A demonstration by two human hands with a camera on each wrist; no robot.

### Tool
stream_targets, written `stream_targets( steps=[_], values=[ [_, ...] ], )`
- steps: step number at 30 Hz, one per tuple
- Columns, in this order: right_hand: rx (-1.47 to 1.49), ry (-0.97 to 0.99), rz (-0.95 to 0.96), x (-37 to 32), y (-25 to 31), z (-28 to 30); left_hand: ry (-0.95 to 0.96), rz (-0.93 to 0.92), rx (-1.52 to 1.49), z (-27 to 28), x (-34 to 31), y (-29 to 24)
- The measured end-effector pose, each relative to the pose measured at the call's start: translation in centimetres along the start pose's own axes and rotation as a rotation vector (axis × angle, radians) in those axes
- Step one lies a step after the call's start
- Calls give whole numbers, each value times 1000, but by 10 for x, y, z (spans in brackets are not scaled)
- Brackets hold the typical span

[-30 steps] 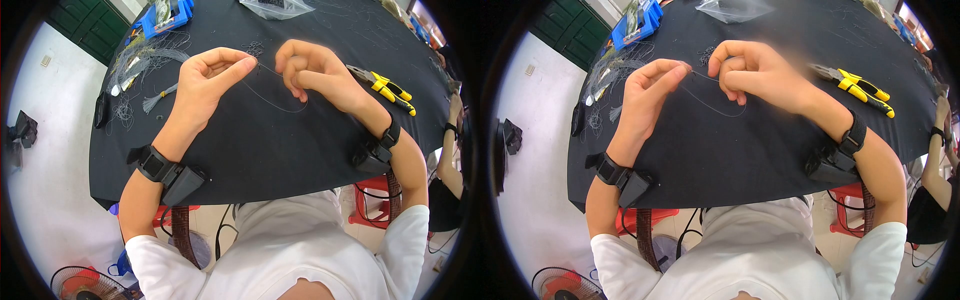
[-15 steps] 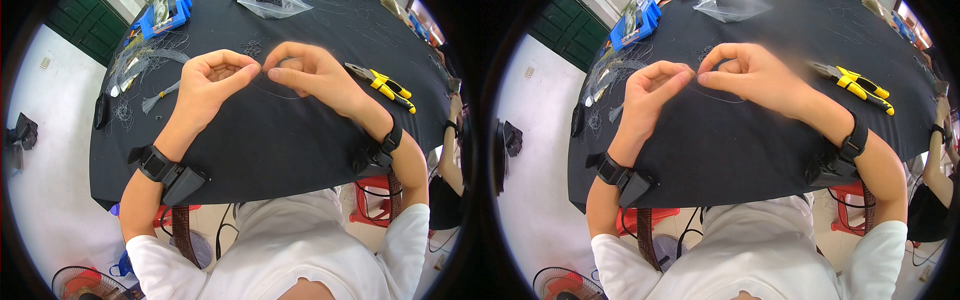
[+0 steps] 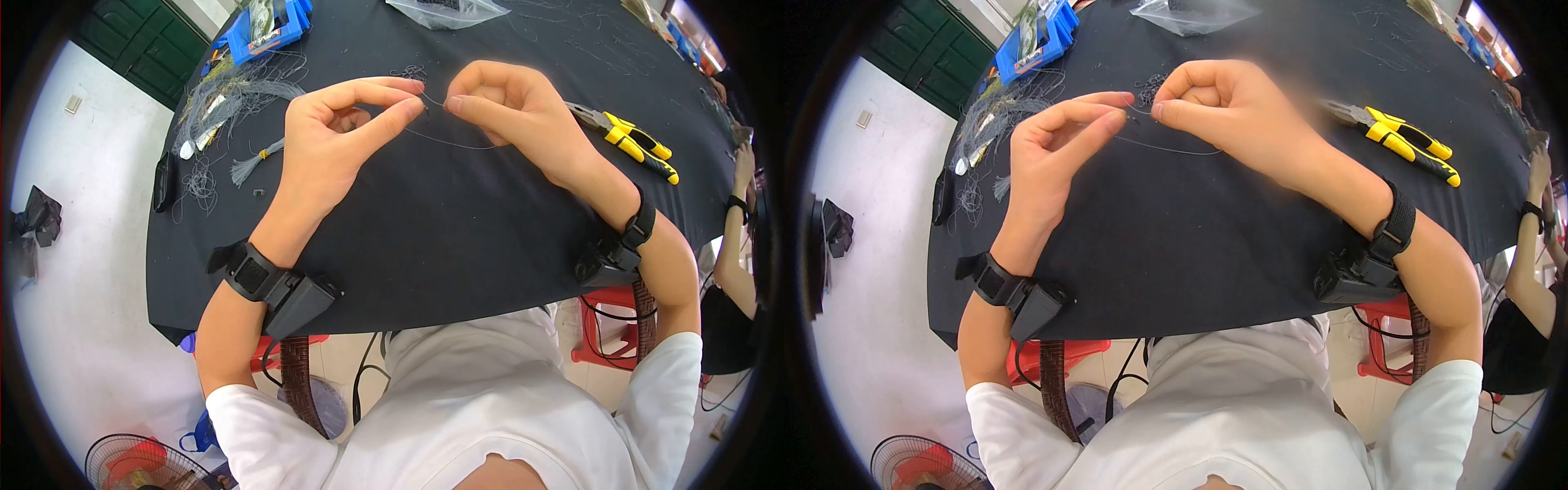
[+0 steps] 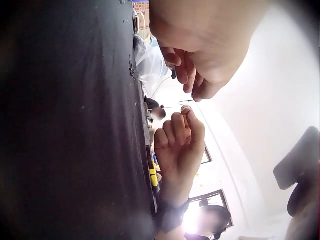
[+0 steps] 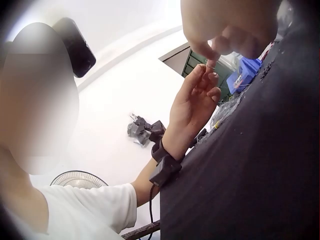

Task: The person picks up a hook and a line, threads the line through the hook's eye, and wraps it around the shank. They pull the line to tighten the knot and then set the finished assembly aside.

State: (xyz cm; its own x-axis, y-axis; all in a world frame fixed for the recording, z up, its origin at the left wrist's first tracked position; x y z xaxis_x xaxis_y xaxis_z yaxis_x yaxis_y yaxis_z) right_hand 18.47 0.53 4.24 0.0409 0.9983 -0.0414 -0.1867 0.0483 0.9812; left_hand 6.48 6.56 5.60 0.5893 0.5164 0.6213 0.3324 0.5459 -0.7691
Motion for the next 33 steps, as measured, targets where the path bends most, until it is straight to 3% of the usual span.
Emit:
stream_targets(
  steps=[17, 33],
  values=[
    [16, -38, -39, 3, -6, 4, -35, 47, -74, -1, -1, 4],
    [-80, -82, 79, 1, 1, 7, -3, 109, -93, -6, -5, 11]
  ],
)
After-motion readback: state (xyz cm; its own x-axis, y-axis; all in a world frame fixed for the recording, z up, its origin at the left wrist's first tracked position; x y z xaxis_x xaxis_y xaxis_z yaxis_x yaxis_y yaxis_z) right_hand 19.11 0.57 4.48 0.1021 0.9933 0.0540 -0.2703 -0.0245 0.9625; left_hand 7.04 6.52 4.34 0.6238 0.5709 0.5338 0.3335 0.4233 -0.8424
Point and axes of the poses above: each hand's wrist, its own x-axis towards the middle knuckle, its own z-axis out of the back of the hand, y = z × x, the point moved 10 cm from there along x, towards the middle knuckle, and after that the axes turned 15 degrees about -z, right-handed, at the moved point
